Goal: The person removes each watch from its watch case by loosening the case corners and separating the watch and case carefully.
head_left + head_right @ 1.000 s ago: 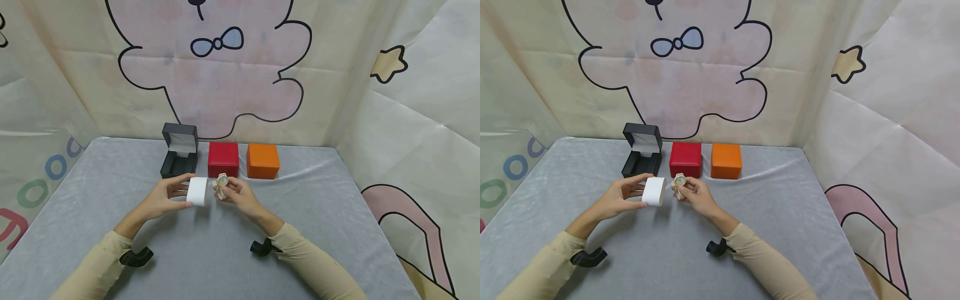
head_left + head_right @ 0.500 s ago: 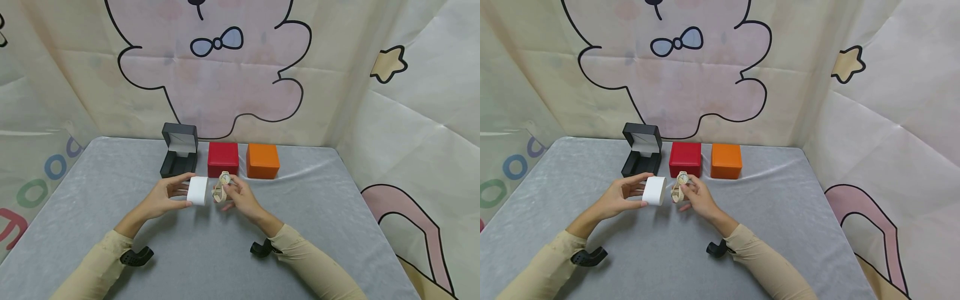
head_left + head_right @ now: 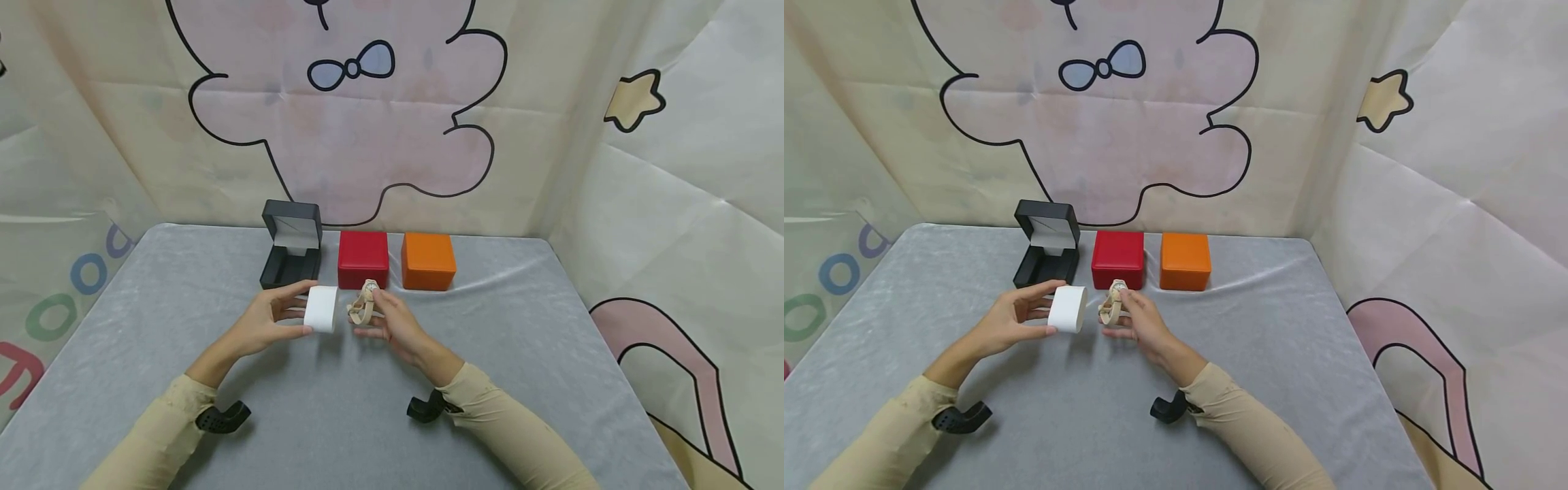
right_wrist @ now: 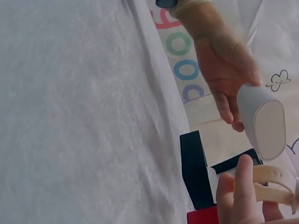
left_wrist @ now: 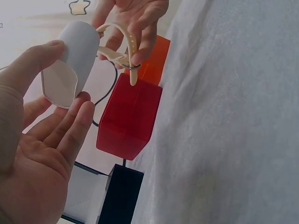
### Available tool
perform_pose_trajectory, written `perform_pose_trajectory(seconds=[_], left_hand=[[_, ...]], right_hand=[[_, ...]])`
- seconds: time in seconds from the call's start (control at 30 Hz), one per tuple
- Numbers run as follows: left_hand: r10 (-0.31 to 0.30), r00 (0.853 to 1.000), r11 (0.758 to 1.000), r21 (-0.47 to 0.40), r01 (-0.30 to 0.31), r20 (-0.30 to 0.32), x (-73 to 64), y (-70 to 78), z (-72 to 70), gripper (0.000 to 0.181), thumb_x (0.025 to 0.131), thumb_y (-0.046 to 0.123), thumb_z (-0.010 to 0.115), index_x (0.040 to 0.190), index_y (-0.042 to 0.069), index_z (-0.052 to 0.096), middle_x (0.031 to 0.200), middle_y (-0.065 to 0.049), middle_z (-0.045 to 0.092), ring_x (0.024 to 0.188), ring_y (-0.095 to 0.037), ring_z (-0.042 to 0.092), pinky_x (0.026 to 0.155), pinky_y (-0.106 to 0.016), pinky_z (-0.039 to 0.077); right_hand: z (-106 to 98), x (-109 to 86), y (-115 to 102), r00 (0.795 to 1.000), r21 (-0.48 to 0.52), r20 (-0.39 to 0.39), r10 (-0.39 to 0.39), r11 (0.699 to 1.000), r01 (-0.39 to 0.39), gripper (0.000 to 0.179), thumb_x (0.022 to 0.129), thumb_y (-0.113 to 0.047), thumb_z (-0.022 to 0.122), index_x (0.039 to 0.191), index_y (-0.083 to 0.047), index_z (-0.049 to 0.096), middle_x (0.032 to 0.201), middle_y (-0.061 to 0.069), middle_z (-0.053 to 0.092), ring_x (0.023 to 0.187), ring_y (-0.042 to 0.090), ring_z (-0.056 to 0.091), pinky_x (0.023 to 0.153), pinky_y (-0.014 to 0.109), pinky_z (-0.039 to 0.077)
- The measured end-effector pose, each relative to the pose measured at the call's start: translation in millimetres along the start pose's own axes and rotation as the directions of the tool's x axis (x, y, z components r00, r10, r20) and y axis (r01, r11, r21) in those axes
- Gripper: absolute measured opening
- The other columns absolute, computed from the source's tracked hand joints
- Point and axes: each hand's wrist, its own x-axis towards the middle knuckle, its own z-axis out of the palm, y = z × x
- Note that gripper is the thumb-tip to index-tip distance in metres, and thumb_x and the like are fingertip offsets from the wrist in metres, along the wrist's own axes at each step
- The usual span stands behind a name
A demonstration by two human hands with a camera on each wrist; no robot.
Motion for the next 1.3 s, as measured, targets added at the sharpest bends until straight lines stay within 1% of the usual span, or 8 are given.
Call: perform_pose_trajectory(seconds=[0.23, 0.43, 0.57, 0.7, 0.93, 1.1, 1.17, 1.3], left_hand=[[0.034, 0.999, 0.997, -0.069, -0.036, -0.032, 2.0, -8.7, -8.5, 0.073, 0.082, -0.006, 0.078, 0.147, -0.006, 0.045, 0.148, -0.028, 0.050, 0.111, -0.005, 0.067, 0.093, -0.020, 0.056], [0.017, 0.997, 0.998, -0.058, -0.021, -0.073, 2.7, -15.0, -18.6, 0.071, 0.084, -0.005, 0.077, 0.148, -0.003, 0.046, 0.150, -0.029, 0.047, 0.112, -0.002, 0.066, 0.092, -0.018, 0.056], [-0.016, 0.996, 0.998, -0.054, 0.012, -0.083, 2.2, -16.9, -22.4, 0.072, 0.085, -0.002, 0.077, 0.149, -0.002, 0.044, 0.151, -0.028, 0.046, 0.113, -0.001, 0.065, 0.092, -0.018, 0.055], [-0.034, 0.996, 0.998, -0.054, 0.030, -0.087, 2.2, -16.6, -24.7, 0.074, 0.084, 0.000, 0.079, 0.150, 0.001, 0.044, 0.152, -0.026, 0.045, 0.113, -0.001, 0.064, 0.092, -0.018, 0.055], [-0.030, 0.995, 0.998, -0.056, 0.025, -0.095, 2.7, -15.0, -27.3, 0.075, 0.084, 0.000, 0.079, 0.151, 0.001, 0.044, 0.154, -0.025, 0.044, 0.112, -0.001, 0.065, 0.090, -0.018, 0.056], [-0.033, 0.995, 0.998, -0.047, 0.029, -0.095, 3.2, -14.0, -28.3, 0.074, 0.085, 0.001, 0.079, 0.151, 0.002, 0.044, 0.154, -0.024, 0.045, 0.111, -0.002, 0.065, 0.090, -0.018, 0.056], [-0.034, 0.995, 0.999, -0.045, 0.029, -0.097, 3.1, -14.1, -28.5, 0.074, 0.085, 0.002, 0.079, 0.151, 0.003, 0.044, 0.154, -0.024, 0.044, 0.111, -0.002, 0.065, 0.089, -0.018, 0.056], [-0.033, 0.995, 0.998, -0.048, 0.028, -0.099, 3.0, -14.2, -28.0, 0.074, 0.085, 0.001, 0.078, 0.151, 0.003, 0.045, 0.154, -0.024, 0.044, 0.111, -0.002, 0.065, 0.089, -0.018, 0.056]], right_hand=[[3, 0.6, -1, 0.999, 0.048, 0.013, 0.034, 0.998, -0.034, 0.055, 0.111, -0.032, 0.039, 0.146, 0.010, 0.042, 0.123, 0.011, 0.063, 0.101, 0.019, 0.070, 0.090, 0.033, 0.060], [8, 1.1, 2, 0.999, 0.069, 0.024, 0.038, 0.997, -0.040, 0.045, 0.106, -0.008, 0.046, 0.148, 0.009, 0.043, 0.134, 0.019, 0.058, 0.098, 0.013, 0.069, 0.089, 0.023, 0.058], [10, 2.2, 4, 0.999, 0.079, -0.024, 0.036, 0.996, -0.034, 0.048, 0.103, 0.003, 0.048, 0.150, 0.004, 0.042, 0.148, 0.026, 0.049, 0.099, 0.008, 0.070, 0.096, 0.023, 0.056], [11, 3.3, 5, 0.993, 0.107, -0.100, 0.064, 0.993, -0.053, 0.051, 0.101, 0.005, 0.051, 0.152, -0.001, 0.042, 0.150, 0.027, 0.048, 0.100, 0.011, 0.071, 0.100, 0.028, 0.053], [9, 6.9, 12, 0.979, 0.105, -0.167, 0.120, 0.989, -0.103, 0.049, 0.098, 0.002, 0.060, 0.146, -0.001, 0.049, 0.136, 0.024, 0.063, 0.092, 0.011, 0.074, 0.083, 0.021, 0.059], [8, 7.7, 20, 0.983, 0.071, -0.185, 0.018, 0.997, -0.005, 0.016, 0.101, 0.000, 0.055, 0.113, -0.008, 0.048, 0.130, 0.033, 0.063, 0.075, 0.009, 0.074, 0.068, 0.020, 0.060], [8, 7.6, 23, 0.978, 0.049, -0.202, -0.049, 0.997, 0.060, 0.016, 0.102, 0.000, 0.052, 0.101, -0.013, 0.042, 0.127, 0.034, 0.064, 0.070, 0.009, 0.073, 0.062, 0.021, 0.059], [7, 8.0, 24, 0.967, 0.021, -0.207, -0.150, 0.987, 0.157, 0.007, 0.103, 0.000, 0.049, 0.104, -0.007, 0.051, 0.117, 0.025, 0.066, 0.070, 0.008, 0.071, 0.060, 0.022, 0.059]])
